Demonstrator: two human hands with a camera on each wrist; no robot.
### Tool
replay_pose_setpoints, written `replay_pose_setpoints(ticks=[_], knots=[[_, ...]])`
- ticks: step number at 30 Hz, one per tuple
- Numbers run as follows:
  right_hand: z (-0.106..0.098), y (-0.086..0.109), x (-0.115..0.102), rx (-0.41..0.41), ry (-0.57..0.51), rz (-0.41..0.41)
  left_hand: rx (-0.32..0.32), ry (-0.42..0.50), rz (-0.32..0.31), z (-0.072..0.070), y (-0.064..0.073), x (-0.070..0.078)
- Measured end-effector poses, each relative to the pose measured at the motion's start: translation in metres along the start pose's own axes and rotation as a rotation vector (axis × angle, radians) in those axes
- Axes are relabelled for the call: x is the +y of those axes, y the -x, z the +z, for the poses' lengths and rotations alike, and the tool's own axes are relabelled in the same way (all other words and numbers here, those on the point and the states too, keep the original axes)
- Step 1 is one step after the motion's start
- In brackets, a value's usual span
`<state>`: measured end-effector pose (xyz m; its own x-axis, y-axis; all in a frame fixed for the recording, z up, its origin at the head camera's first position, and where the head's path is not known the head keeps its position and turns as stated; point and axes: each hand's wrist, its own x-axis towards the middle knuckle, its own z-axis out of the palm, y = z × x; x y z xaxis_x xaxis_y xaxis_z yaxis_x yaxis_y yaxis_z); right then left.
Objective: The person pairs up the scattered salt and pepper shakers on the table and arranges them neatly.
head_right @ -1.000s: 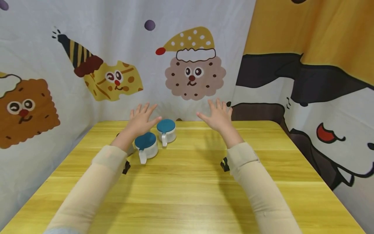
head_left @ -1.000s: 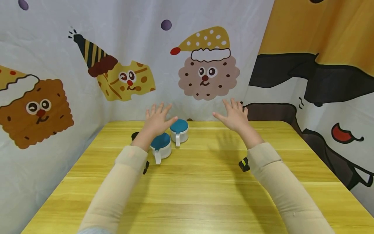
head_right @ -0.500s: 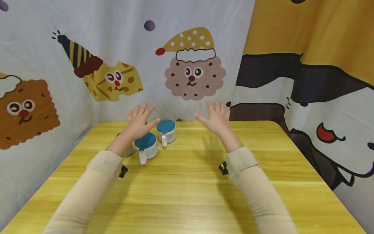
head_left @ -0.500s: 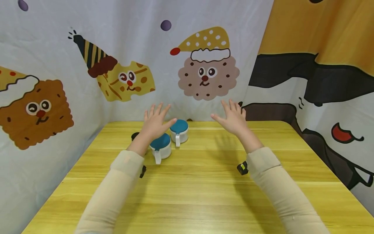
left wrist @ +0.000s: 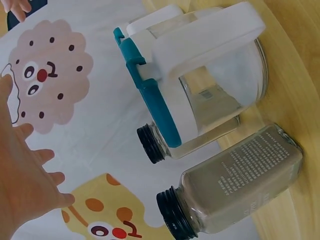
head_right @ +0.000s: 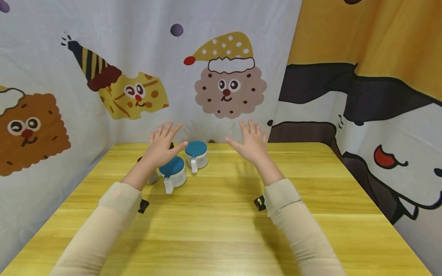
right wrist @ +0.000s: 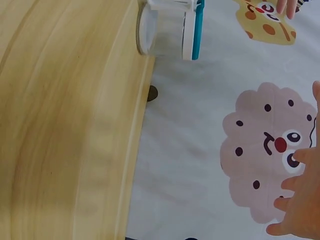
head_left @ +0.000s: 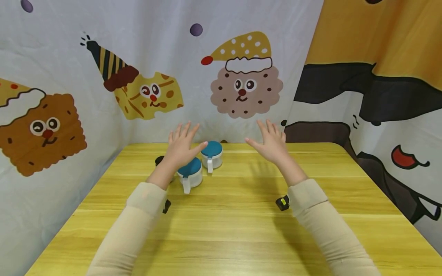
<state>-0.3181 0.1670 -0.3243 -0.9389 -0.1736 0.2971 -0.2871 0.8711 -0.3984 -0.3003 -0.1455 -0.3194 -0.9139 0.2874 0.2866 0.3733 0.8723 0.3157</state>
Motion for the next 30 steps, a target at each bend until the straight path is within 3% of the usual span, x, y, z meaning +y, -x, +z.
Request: replay_pose_setpoints(ticks=[30], knots=[[0.029, 0.016, -0.02, 0.067, -0.174, -0.052, 0.157, 0.147, -0.021, -0.005, 0.022, -0.009]])
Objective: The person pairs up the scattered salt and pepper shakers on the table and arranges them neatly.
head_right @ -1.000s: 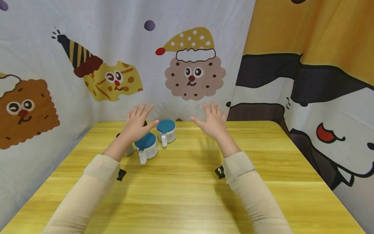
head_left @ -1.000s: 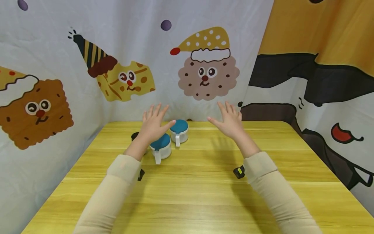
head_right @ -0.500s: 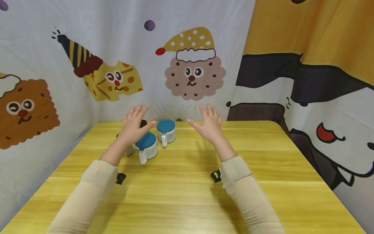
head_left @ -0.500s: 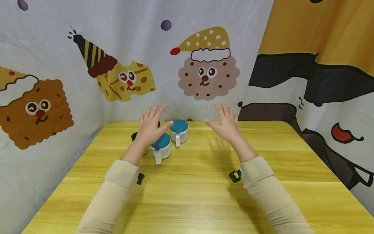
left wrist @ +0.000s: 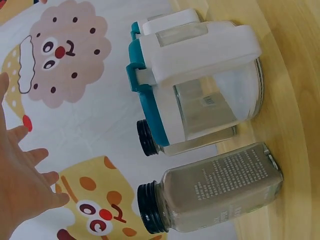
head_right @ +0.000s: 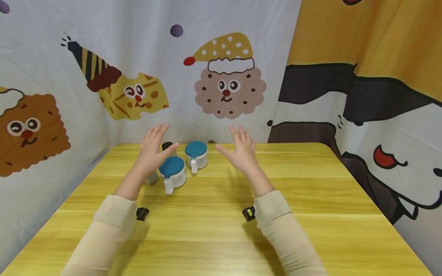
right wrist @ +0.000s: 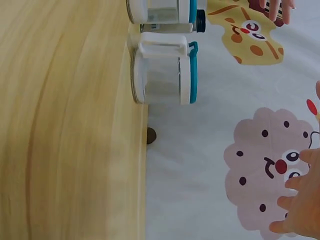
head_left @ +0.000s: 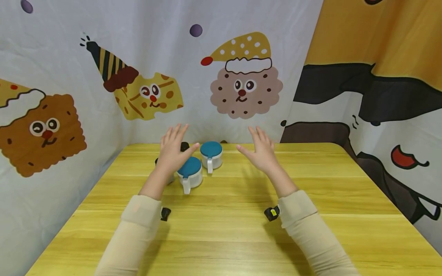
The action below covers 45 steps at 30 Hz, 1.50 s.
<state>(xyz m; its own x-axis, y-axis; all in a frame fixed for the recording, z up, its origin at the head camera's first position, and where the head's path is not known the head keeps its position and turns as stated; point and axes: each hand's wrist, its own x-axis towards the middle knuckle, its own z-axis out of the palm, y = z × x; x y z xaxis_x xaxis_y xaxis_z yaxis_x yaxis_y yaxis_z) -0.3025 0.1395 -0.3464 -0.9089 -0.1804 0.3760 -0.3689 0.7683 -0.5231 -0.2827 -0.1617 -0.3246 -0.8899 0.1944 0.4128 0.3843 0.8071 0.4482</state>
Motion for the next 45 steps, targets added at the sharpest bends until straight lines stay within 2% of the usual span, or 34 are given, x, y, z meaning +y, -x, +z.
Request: replay_pose_setpoints(ticks=[11, 19, 45], knots=[[0.012, 0.009, -0.007, 0.012, -0.063, 0.002, 0.075, 0.044, -0.004, 0.0, 0.008, -0.008], [0.022, 0.013, -0.013, 0.012, -0.104, 0.005, 0.122, 0.128, -0.026, 0.001, 0.017, -0.012], [0.053, 0.027, -0.031, 0.004, -0.259, 0.0, 0.244, 0.282, -0.141, 0.001, 0.042, -0.038]])
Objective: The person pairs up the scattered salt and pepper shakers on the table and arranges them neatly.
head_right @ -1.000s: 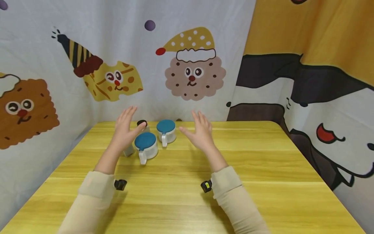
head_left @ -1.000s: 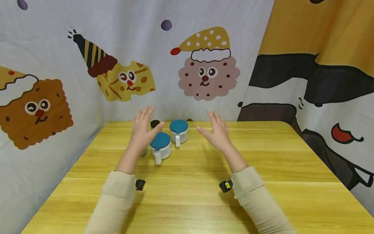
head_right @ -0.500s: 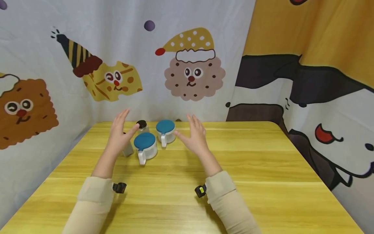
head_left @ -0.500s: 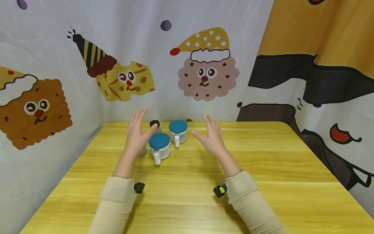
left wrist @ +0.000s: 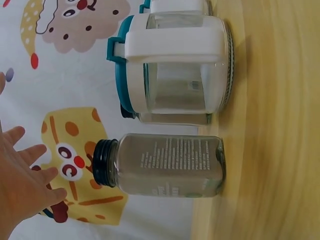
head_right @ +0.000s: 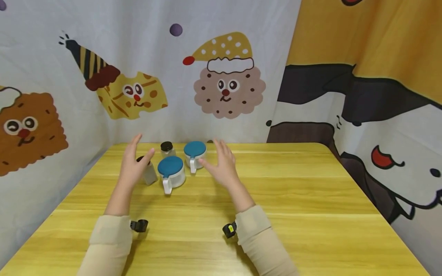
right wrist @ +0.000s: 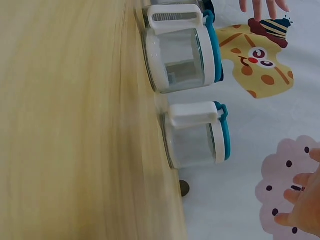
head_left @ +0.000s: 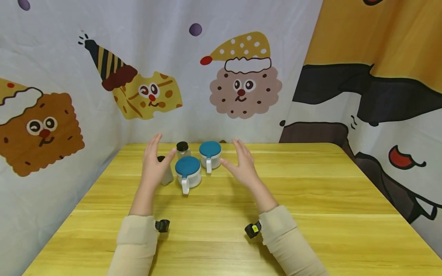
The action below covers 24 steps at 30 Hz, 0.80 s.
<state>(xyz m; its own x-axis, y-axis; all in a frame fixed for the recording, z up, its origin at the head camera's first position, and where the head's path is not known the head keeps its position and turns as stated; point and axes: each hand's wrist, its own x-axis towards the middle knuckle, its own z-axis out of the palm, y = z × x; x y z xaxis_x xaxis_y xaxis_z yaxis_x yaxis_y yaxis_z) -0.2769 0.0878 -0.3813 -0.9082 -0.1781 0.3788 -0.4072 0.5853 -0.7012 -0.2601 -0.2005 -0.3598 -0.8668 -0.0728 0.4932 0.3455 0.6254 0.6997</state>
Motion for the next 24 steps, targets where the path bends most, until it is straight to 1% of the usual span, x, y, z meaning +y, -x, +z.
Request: replay_pose_setpoints(ticks=[5, 11, 16, 24], knots=[[0.007, 0.001, -0.001, -0.012, -0.014, 0.007, 0.015, 0.012, -0.014, -0.003, 0.002, -0.003], [0.016, 0.003, -0.004, -0.013, -0.052, -0.003, 0.022, 0.033, -0.051, -0.006, 0.003, -0.005], [0.022, 0.005, -0.008, -0.023, -0.085, 0.026, 0.01, 0.037, -0.069, -0.006, 0.004, -0.008], [0.031, 0.005, -0.013, -0.02, -0.118, 0.009, 0.026, 0.07, -0.066, -0.008, 0.005, -0.021]])
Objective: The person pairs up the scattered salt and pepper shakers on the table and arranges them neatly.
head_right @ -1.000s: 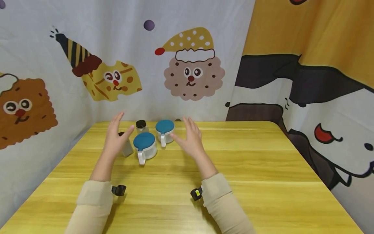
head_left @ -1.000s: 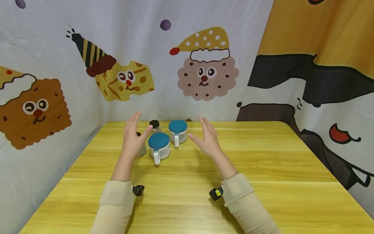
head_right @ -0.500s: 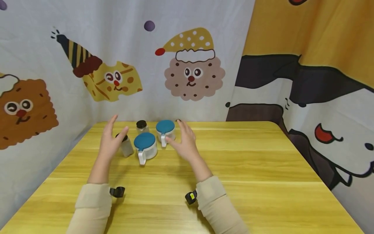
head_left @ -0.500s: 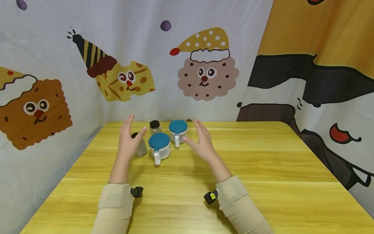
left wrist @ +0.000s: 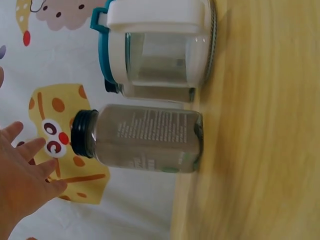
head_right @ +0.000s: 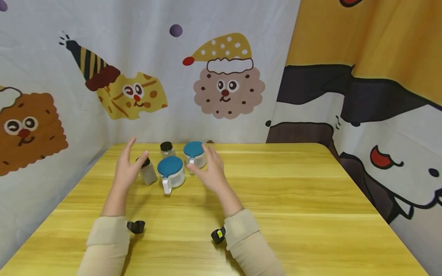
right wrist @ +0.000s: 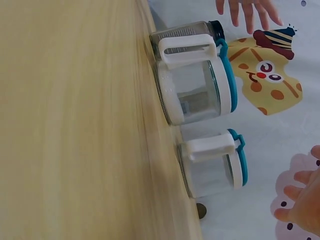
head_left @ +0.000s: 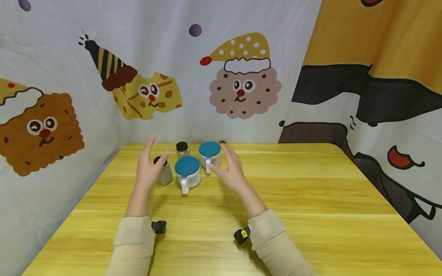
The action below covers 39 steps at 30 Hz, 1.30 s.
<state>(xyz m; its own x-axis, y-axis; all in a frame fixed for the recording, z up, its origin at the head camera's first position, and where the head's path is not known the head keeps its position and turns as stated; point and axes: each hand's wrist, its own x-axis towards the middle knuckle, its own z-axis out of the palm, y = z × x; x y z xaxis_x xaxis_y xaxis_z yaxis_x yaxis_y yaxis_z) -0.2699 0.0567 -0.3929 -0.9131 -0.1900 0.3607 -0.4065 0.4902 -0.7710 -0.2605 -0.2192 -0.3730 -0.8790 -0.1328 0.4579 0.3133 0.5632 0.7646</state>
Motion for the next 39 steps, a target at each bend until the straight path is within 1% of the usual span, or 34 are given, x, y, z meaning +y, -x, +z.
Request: replay_pose_setpoints(ticks=[3, 6, 10, 19, 26, 30, 34, 39], knots=[[0.004, 0.0, -0.001, -0.003, -0.008, -0.003, -0.002, 0.017, -0.019, -0.002, 0.0, -0.005], [0.007, 0.0, -0.003, -0.01, -0.015, -0.004, -0.01, 0.026, -0.051, -0.003, 0.001, -0.009], [0.01, 0.0, -0.006, -0.022, -0.016, 0.012, -0.022, 0.031, -0.078, -0.004, 0.002, -0.013], [0.022, 0.001, -0.008, -0.039, -0.046, 0.028, -0.032, 0.052, -0.112, -0.004, 0.001, -0.021], [0.033, 0.003, -0.009, -0.059, -0.108, 0.017, -0.028, 0.085, -0.134, -0.002, 0.0, -0.028], [0.04, 0.004, -0.011, -0.071, -0.124, 0.021, -0.046, 0.114, -0.156, -0.002, 0.001, -0.033], [0.045, 0.005, -0.012, -0.084, -0.128, 0.031, -0.067, 0.16, -0.185, -0.005, 0.002, -0.037], [0.049, 0.005, -0.012, -0.093, -0.135, 0.046, -0.083, 0.182, -0.174, -0.006, 0.003, -0.04]])
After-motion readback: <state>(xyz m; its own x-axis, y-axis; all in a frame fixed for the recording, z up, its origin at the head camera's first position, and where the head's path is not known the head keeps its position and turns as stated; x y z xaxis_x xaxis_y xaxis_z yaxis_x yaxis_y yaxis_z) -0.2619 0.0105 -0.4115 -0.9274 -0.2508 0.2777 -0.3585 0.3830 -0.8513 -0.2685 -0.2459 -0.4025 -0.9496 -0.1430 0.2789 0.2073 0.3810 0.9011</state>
